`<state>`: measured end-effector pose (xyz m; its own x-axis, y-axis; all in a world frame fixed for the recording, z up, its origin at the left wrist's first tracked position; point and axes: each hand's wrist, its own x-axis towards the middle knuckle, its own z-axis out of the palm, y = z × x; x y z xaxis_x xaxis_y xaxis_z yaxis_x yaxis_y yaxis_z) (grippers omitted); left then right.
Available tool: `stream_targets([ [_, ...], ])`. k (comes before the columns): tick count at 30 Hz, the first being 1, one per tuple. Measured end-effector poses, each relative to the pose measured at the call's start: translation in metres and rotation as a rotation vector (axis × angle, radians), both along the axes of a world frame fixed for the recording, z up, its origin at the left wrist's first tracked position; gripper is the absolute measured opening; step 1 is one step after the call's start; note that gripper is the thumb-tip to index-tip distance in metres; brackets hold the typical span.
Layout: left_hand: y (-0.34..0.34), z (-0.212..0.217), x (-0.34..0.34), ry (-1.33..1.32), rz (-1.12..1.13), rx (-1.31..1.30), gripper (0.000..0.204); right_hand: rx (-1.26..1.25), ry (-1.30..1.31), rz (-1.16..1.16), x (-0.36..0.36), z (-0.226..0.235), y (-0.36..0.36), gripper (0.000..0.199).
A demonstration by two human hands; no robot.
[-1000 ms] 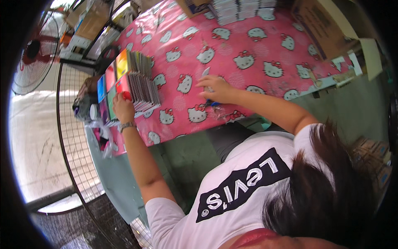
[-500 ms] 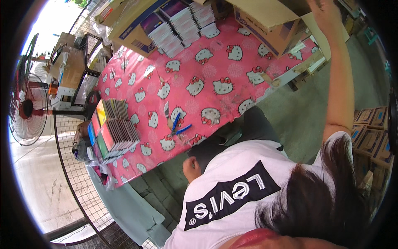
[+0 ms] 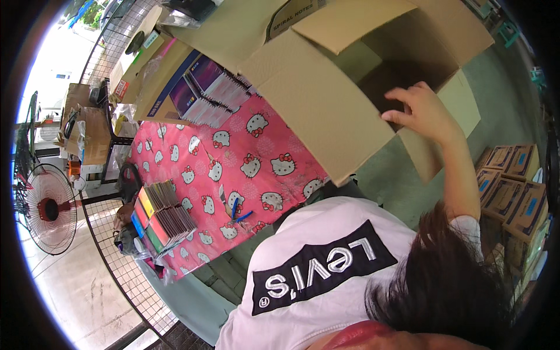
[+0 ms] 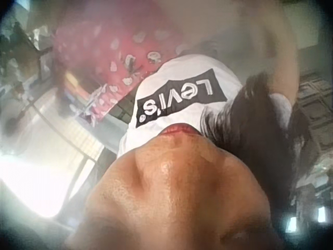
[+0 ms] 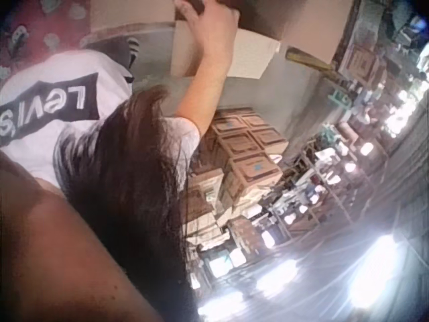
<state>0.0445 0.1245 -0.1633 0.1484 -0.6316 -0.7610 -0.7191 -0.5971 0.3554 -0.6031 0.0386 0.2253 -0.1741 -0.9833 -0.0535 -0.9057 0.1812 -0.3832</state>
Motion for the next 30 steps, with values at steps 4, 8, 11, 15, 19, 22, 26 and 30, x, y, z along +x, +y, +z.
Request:
stream_targets([
  [4, -0.006, 0.019, -0.039, 0.022, -0.018, 0.002, 0.033, -0.003, -0.123, 0.097, -0.042, 0.022, -0.057, 0.044],
  [8, -0.012, 0.028, -0.061, 0.02, -0.025, 0.001, 0.038, -0.589, 0.269, 0.215, -0.084, 0.001, -0.138, 0.043],
  [11, 0.003, 0.032, -0.062, -0.017, -0.006, 0.02, 0.041, -0.824, 0.329, 0.214, -0.101, 0.009, -0.214, 0.046],
  [15, 0.011, 0.024, -0.066, -0.044, -0.029, 0.059, 0.046, -0.512, 0.447, 0.058, -0.1, -0.042, -0.278, 0.059],
  [19, 0.021, 0.0, -0.065, -0.069, -0.068, 0.101, 0.05, -0.249, 0.33, -0.01, -0.079, -0.053, -0.292, 0.066],
  [22, 0.013, -0.033, -0.074, -0.096, -0.148, 0.081, 0.053, -0.329, 0.361, -0.024, -0.074, -0.04, -0.271, 0.067],
  [26, 0.028, -0.086, -0.11, -0.13, -0.296, 0.092, 0.058, -0.443, -0.016, 0.202, 0.005, -0.016, -0.204, 0.073],
  [30, 0.054, -0.117, -0.153, -0.078, -0.419, 0.504, 0.078, -0.223, 0.175, 0.276, 0.075, -0.022, -0.139, 0.092],
])
